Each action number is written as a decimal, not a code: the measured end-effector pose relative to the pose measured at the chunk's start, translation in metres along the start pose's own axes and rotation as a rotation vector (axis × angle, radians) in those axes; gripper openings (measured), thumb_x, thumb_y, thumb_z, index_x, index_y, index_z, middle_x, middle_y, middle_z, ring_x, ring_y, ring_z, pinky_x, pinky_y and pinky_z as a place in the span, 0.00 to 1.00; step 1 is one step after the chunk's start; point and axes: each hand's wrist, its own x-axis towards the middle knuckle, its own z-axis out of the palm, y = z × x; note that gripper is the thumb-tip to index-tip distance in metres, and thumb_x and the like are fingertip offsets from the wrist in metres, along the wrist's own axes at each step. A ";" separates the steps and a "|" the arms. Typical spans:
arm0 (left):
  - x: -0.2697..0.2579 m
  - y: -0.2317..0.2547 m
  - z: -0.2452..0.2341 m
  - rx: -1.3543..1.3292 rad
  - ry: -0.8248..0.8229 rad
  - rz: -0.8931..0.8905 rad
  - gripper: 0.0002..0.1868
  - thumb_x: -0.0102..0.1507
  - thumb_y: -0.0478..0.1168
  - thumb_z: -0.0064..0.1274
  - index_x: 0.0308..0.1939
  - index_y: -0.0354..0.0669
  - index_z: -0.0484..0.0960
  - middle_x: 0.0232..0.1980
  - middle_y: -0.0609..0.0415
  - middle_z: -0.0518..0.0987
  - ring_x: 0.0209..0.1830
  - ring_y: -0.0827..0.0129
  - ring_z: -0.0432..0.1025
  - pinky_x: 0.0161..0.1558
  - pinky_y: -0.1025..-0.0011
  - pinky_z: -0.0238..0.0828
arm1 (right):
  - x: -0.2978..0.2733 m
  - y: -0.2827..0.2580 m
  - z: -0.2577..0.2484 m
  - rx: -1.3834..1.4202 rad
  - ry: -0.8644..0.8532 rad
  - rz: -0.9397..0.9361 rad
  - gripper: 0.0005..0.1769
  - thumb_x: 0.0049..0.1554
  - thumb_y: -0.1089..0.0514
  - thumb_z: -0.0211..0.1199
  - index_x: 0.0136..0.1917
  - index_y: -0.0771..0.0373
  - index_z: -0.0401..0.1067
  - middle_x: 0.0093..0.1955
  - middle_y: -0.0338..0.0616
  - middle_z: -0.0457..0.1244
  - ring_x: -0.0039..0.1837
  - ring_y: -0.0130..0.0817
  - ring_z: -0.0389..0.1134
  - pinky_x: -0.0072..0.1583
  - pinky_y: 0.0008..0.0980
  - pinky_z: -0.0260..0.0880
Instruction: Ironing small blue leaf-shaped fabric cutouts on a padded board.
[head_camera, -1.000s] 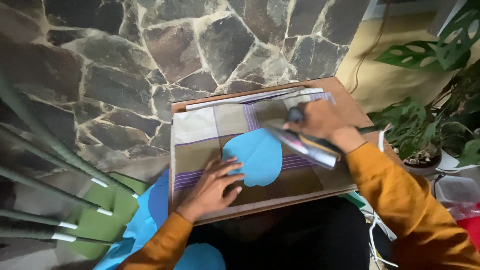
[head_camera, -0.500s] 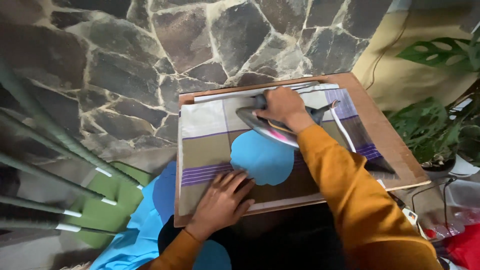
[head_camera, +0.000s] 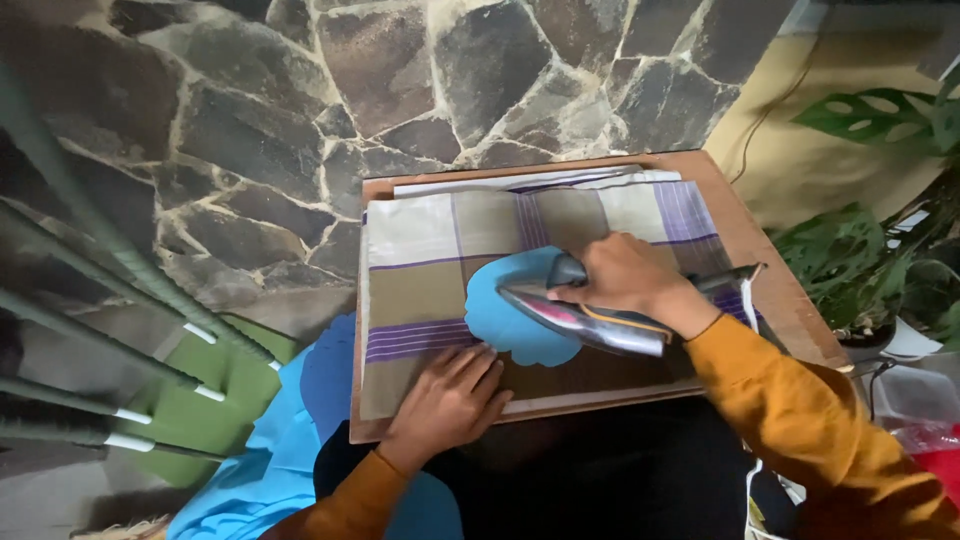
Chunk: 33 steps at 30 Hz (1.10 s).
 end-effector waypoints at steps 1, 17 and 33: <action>0.000 0.000 0.000 0.000 0.004 -0.002 0.14 0.57 0.43 0.47 0.35 0.34 0.76 0.45 0.47 0.72 0.45 0.60 0.67 0.44 0.67 0.62 | 0.006 -0.005 0.002 -0.004 0.000 -0.001 0.29 0.45 0.34 0.60 0.27 0.64 0.70 0.24 0.45 0.62 0.27 0.37 0.63 0.37 0.33 0.65; -0.006 -0.052 -0.049 -0.352 0.284 -0.688 0.06 0.57 0.37 0.46 0.36 0.45 0.77 0.31 0.47 0.78 0.32 0.53 0.74 0.33 0.63 0.68 | -0.001 -0.070 -0.004 0.080 -0.031 -0.095 0.27 0.44 0.37 0.58 0.42 0.63 0.71 0.39 0.57 0.65 0.46 0.56 0.67 0.45 0.48 0.68; 0.046 -0.140 0.031 -0.086 -0.180 -1.034 0.11 0.58 0.44 0.44 0.42 0.51 0.78 0.38 0.56 0.78 0.42 0.64 0.73 0.44 0.67 0.68 | 0.003 -0.047 0.020 0.037 -0.031 0.023 0.31 0.45 0.33 0.56 0.47 0.61 0.70 0.42 0.58 0.65 0.50 0.55 0.66 0.49 0.49 0.67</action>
